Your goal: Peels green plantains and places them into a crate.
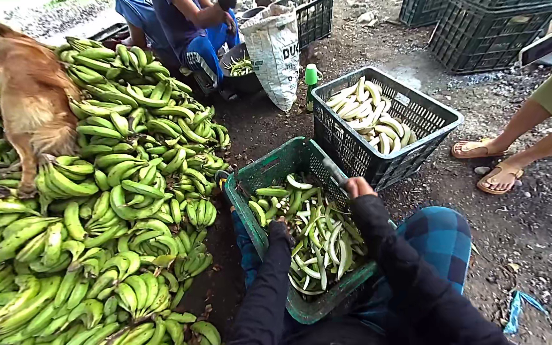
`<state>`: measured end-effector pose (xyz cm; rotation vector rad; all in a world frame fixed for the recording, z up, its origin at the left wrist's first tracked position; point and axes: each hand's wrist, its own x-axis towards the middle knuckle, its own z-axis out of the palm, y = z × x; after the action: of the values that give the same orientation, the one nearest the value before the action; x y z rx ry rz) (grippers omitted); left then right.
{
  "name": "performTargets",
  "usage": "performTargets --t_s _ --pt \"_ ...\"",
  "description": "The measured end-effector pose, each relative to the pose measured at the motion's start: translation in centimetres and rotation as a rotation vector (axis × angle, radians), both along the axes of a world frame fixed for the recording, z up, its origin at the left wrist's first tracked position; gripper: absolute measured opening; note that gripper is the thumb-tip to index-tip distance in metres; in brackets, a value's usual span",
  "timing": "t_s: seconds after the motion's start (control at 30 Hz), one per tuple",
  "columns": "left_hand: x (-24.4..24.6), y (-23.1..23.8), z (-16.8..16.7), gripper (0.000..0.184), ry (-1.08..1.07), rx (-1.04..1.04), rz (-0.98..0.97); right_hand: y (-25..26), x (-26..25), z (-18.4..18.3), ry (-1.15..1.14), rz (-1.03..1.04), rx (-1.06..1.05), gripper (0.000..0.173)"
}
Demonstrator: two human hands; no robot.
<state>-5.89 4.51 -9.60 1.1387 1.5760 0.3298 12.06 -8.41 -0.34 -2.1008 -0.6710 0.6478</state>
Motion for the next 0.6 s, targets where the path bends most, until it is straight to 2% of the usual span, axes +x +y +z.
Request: performTargets --t_s 0.07,0.17,0.27,0.33,0.4,0.47,0.5,0.57,0.6 --pt "0.2 0.9 0.5 0.04 0.302 0.172 -0.285 0.4 4.1 1.0 0.14 -0.09 0.087 0.044" --pt "2.9 2.3 2.2 0.048 0.577 0.353 -0.689 1.4 9.0 2.2 0.298 -0.252 0.206 0.055" --pt "7.5 4.6 0.6 0.055 0.67 0.476 -1.091 2.5 11.1 1.5 0.561 -0.405 0.5 0.06" --pt "11.6 6.9 -0.9 0.055 0.725 0.457 -1.315 3.2 10.8 1.9 0.678 -0.439 0.445 0.065" --pt "15.0 8.4 -2.2 0.051 0.807 0.439 -1.445 4.2 10.2 1.2 0.781 -0.423 0.428 0.064" --pt "17.9 8.8 -2.5 0.051 0.953 0.343 -1.46 5.0 10.2 -0.6 0.763 -0.334 0.515 0.059" --pt "18.6 8.7 -2.6 0.05 0.97 0.311 -1.367 5.3 10.3 -1.0 0.744 -0.279 0.546 0.057" --pt "18.2 8.6 -7.6 0.048 0.879 0.618 -0.988 4.9 9.7 1.0 0.704 -0.269 0.557 0.054" --pt "18.1 8.2 -11.2 0.053 0.876 0.91 -0.742 4.6 9.5 2.1 0.71 -0.28 0.54 0.053"
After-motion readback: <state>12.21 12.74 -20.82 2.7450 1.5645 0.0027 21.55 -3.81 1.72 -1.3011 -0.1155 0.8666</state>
